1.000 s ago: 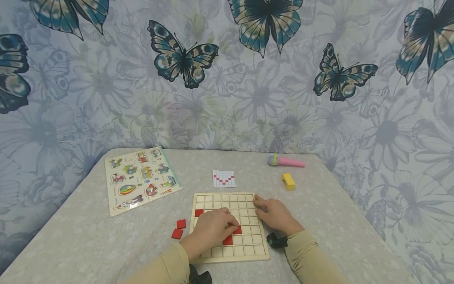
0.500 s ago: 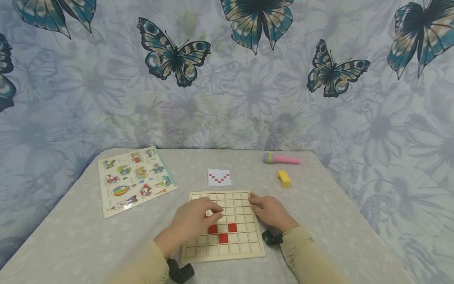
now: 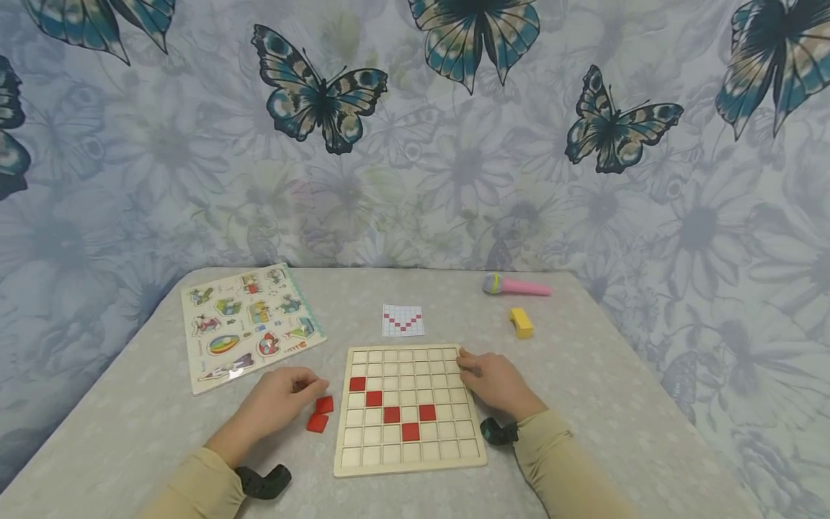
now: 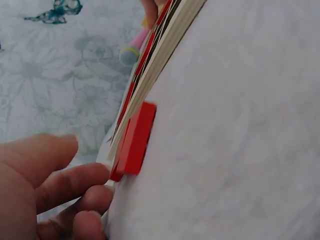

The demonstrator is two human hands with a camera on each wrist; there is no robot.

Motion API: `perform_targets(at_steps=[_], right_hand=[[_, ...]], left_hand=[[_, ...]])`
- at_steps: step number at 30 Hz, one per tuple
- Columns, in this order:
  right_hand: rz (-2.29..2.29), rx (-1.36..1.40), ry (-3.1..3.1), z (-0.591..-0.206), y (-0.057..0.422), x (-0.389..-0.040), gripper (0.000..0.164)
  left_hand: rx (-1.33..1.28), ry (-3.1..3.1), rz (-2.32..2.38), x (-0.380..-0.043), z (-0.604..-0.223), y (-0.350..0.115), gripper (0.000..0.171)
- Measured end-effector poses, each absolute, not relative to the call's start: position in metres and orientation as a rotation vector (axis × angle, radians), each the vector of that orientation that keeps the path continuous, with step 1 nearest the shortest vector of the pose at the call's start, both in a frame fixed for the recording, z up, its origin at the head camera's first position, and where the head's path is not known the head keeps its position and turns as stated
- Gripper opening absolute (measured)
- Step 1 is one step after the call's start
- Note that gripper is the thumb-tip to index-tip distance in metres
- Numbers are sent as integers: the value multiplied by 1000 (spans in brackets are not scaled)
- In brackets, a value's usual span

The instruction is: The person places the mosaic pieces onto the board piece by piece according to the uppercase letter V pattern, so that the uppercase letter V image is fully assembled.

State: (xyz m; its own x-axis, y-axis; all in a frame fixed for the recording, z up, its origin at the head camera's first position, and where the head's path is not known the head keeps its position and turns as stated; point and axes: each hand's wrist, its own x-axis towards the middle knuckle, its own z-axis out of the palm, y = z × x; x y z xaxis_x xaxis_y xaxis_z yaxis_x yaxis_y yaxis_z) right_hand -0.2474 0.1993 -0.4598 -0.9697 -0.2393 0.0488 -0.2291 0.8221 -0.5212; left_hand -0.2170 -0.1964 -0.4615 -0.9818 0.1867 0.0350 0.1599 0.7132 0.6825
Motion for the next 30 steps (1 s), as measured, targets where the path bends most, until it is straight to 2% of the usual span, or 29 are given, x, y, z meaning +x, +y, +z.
perform_targets(at_steps=[3, 10, 15, 30], right_hand=[[-860, -386, 2986, -461, 201, -246, 37], [-901, -393, 2975, -461, 203, -246, 38], [-911, -397, 2964, -461, 203, -246, 38], [-922, -396, 2953, -460, 202, -244, 38]], left_hand=[[338, 2852, 1134, -219, -462, -197, 17], [466, 2787, 1146, -222, -464, -204, 22], [473, 2781, 1159, -223, -463, -205, 17], [505, 2794, 1179, -220, -464, -205, 20]])
